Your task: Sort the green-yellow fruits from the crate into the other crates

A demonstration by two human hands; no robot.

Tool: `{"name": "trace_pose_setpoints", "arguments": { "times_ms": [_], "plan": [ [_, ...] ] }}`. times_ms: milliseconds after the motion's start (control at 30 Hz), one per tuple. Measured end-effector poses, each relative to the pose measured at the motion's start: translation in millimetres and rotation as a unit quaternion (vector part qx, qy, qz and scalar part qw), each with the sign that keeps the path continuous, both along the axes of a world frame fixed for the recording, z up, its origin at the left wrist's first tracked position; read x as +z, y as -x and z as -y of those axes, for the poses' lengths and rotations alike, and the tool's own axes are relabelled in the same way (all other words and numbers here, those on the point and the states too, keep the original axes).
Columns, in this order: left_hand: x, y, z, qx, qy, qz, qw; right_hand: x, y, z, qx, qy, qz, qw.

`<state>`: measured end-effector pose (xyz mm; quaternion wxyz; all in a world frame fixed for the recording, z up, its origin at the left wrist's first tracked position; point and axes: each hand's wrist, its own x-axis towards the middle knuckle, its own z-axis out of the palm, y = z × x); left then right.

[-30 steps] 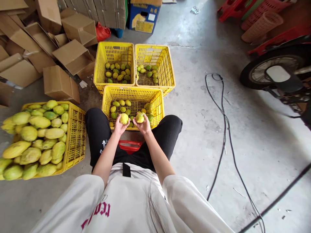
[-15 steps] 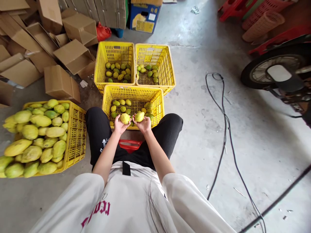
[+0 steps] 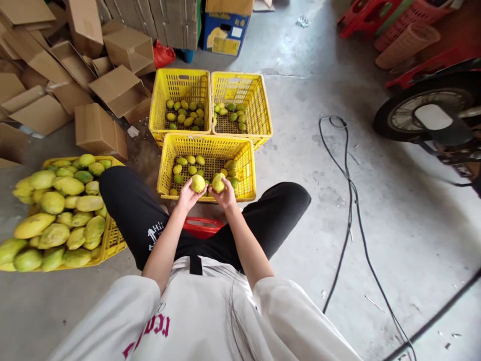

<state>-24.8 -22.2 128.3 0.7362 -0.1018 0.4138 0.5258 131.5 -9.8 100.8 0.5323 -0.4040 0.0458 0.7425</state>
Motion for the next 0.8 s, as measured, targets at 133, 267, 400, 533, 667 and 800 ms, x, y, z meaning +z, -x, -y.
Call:
{"name": "trace_pose_setpoints", "arguments": {
  "times_ms": [133, 267, 400, 533, 667, 800],
  "plan": [
    [10.9, -4.0, 6.6, 0.01, 0.001, -0.003, 1.0, 10.8, -4.6, 8.9, 0.022, -0.017, 0.018, 0.999],
    [16.9, -5.8, 14.1, 0.003, 0.004, 0.003, 1.0, 17.3, -9.0, 19.0, 0.029, 0.004, 0.023, 0.999],
    [16.4, -9.7, 18.9, -0.026, 0.008, -0.004, 1.0, 22.4, -13.2, 24.1, -0.017, 0.082, 0.052, 0.995],
    [16.1, -20.3, 22.2, -0.052, 0.004, -0.026, 0.998, 26.9, -18.3, 26.5, -0.063, 0.093, 0.064, 0.992],
    [16.1, -31.6, 29.4, -0.094, -0.017, -0.026, 0.995, 28.3, -20.7, 33.4, -0.028, 0.05, 0.082, 0.995],
    [12.7, -29.9, 35.4, -0.116, -0.013, 0.0, 0.993, 30.7, -17.6, 38.5, -0.012, 0.037, 0.098, 0.994]
  ]
}}
